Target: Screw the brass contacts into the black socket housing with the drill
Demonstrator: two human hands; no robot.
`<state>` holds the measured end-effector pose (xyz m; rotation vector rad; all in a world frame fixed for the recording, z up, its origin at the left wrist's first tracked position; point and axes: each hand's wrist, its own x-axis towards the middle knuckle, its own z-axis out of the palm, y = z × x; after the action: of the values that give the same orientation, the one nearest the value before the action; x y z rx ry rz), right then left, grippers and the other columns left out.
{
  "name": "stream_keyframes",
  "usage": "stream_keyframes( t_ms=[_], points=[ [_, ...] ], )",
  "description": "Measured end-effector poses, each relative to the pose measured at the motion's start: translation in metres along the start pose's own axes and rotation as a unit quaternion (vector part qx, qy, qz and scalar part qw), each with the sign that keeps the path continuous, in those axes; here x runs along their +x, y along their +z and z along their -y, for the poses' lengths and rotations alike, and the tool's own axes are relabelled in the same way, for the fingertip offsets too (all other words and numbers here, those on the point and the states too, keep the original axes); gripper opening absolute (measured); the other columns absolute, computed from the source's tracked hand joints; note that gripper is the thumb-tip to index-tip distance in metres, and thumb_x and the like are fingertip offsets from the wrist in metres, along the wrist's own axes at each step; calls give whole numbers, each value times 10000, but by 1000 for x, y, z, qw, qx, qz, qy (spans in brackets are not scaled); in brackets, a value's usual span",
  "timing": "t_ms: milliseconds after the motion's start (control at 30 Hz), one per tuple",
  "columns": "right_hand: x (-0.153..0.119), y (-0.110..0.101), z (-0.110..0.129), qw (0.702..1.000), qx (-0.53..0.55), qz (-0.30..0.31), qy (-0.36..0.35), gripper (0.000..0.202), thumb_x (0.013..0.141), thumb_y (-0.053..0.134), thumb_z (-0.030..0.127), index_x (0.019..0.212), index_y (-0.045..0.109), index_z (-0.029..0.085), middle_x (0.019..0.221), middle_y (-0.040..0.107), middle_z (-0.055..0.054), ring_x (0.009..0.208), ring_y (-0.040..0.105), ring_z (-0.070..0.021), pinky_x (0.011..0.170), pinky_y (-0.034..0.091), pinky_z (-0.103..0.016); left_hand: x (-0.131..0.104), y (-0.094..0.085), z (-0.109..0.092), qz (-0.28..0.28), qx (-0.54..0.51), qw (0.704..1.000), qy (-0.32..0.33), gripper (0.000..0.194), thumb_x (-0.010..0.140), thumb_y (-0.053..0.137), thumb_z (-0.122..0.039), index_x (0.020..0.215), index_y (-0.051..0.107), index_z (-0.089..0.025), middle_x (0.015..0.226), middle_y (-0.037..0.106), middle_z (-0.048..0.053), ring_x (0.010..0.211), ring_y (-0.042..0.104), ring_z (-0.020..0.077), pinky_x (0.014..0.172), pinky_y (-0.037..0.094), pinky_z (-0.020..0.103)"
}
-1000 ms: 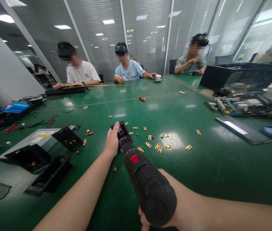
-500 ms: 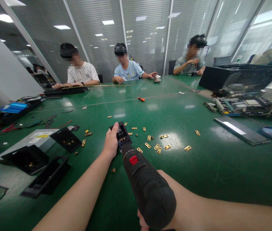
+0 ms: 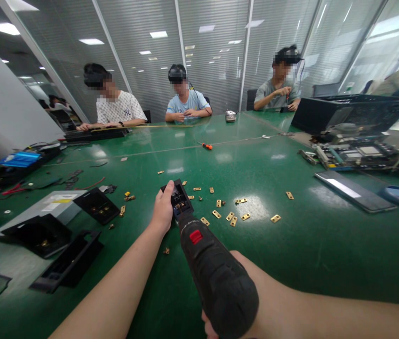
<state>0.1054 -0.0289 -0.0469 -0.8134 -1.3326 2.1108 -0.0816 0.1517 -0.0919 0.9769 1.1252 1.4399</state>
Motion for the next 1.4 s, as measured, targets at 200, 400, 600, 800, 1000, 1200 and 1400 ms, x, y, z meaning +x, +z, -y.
stream_keyframes(
  t_ms=[200,400,600,800,1000,1200,1400],
  points=[
    [0,-2,-1,1000,0,5,-11,639,464,947,253,953,548,154,732,644,6,689,652,-173,637,543,-295,2,-1,2,1,-2,1000,1,493,765,691,-631,935,644,-171,743,727,54,659,708,228,662,578,363],
    [2,0,1,1000,-11,4,-9,587,458,934,241,891,546,157,690,624,17,644,640,-169,609,542,-296,3,-2,2,-4,4,1000,4,515,764,691,-634,969,648,-164,765,736,56,687,712,232,666,580,358],
    [0,4,9,1000,5,-14,15,643,418,944,245,923,553,162,674,619,33,623,639,-165,593,526,-279,4,-3,4,-1,9,1000,3,518,763,681,-645,958,654,-165,764,731,56,672,712,231,662,579,363],
    [-2,4,9,1000,14,-19,20,698,385,958,231,934,531,177,682,632,36,632,649,-169,615,530,-286,3,-3,2,-6,3,1000,7,510,763,693,-631,959,653,-162,774,737,61,688,713,234,677,580,369],
    [-1,3,1,999,36,-15,14,690,426,951,240,960,517,179,689,627,45,625,639,-148,621,528,-272,1,-1,0,-7,0,1000,4,508,752,703,-628,951,651,-163,758,732,56,677,712,232,664,582,366],
    [1,5,10,999,25,-16,21,679,377,964,267,905,548,168,648,630,36,605,642,-172,571,507,-271,2,0,0,-5,2,1000,4,506,755,695,-629,947,651,-163,749,732,59,672,712,234,661,575,364],
    [2,3,2,1000,13,-22,5,660,417,937,211,946,545,174,661,639,40,620,660,-179,595,509,-275,0,1,-1,-6,5,1000,2,497,748,697,-629,932,647,-170,735,725,53,653,705,235,657,569,368]
  ],
)
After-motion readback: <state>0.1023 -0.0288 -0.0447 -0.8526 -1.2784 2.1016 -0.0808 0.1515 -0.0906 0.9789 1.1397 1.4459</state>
